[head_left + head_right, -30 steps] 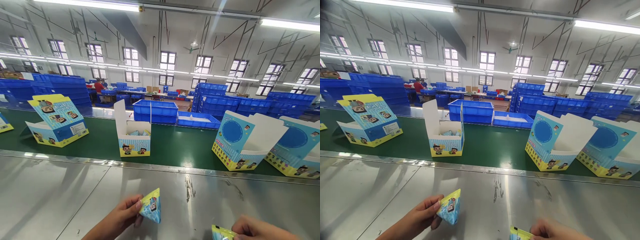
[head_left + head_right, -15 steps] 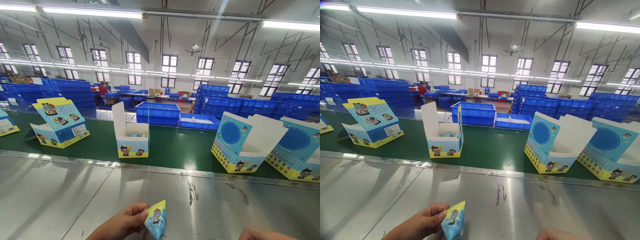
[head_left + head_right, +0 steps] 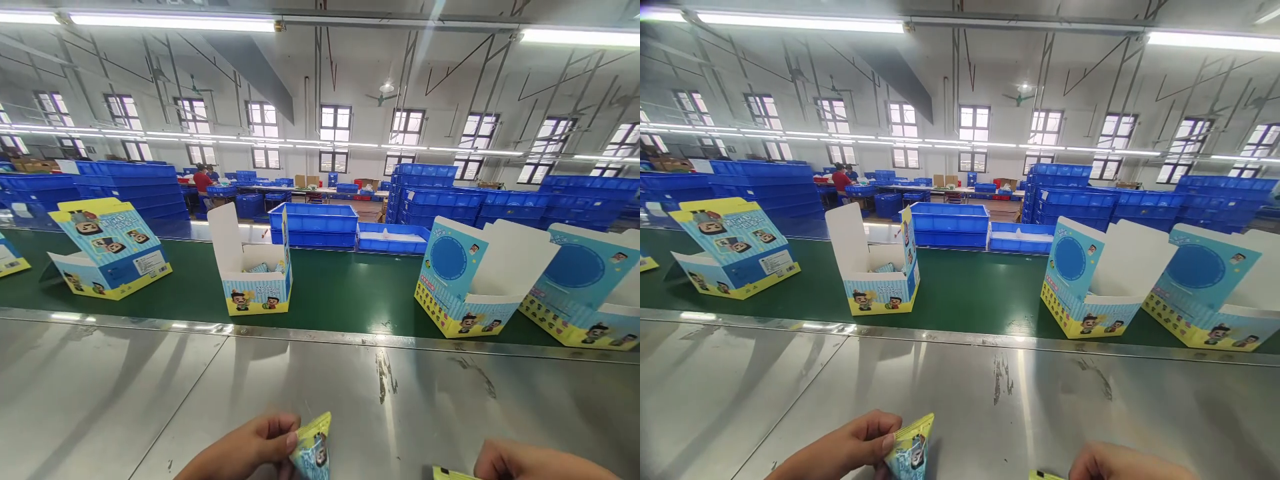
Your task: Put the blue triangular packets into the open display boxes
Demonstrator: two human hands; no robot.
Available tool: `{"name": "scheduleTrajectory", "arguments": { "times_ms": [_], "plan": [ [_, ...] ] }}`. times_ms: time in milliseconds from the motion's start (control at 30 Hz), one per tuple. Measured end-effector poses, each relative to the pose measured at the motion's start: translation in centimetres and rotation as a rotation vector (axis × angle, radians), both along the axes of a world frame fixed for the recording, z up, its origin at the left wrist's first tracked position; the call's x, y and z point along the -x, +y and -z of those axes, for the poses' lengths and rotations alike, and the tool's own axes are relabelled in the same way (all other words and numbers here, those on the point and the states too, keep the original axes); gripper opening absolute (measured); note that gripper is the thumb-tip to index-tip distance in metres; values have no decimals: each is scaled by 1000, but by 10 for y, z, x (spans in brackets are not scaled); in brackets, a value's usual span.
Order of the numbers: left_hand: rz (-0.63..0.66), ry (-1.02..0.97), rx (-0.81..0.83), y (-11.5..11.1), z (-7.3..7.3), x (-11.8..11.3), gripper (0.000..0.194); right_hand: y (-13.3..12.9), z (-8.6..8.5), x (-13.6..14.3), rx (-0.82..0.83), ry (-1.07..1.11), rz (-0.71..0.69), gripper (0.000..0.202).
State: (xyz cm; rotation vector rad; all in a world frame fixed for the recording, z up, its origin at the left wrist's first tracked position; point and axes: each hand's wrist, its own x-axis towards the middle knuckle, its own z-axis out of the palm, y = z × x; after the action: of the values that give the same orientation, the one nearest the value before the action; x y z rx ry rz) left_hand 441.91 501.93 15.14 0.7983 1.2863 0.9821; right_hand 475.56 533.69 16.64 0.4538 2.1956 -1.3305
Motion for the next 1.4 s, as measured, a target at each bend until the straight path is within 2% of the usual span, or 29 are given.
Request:
{"name": "scheduleTrajectory", "arguments": {
  "times_ms": [167, 233, 367, 500, 633, 733, 867, 1000, 1133, 1167, 1300, 1400],
  "plan": [
    [29, 98, 19, 8, 0, -8, 62, 12, 6, -11, 115, 18, 37, 80],
    [53, 45, 15, 11, 1, -10, 62, 17, 8, -15, 158, 17, 14, 80],
    [44, 57, 15, 19, -1, -18, 59, 27, 9, -23, 54, 49, -17, 75],
    [20, -30, -4, 27, -6, -27, 62, 33, 5, -29, 144, 51, -9, 73],
    [31, 77, 40, 35, -7, -34, 61, 36, -3, -35, -3, 57, 2, 73],
    [63, 51, 17, 42, -6, -38, 64, 41, -10, -41, 97, 61, 5, 75],
    [59, 91, 50, 49, -8, -45, 64, 49, -15, -50, 14, 36, 5, 67],
    [98, 66, 30, 55, -10, -55, 67, 54, -11, -58, 119, 37, -5, 68],
    [111, 157, 64, 62, -8, -61, 67, 58, -8, -65, -123, -10, 6, 41],
    [118, 166, 68, 63, -8, -62, 67, 59, -8, -67, -141, -41, 10, 36],
    [146, 73, 30, 69, -6, -66, 66, 64, -9, -74, -24, -49, 5, 37],
    [133, 153, 35, 75, -5, -70, 63, 68, -12, -79, -175, -22, 19, 34]
  ]
}}
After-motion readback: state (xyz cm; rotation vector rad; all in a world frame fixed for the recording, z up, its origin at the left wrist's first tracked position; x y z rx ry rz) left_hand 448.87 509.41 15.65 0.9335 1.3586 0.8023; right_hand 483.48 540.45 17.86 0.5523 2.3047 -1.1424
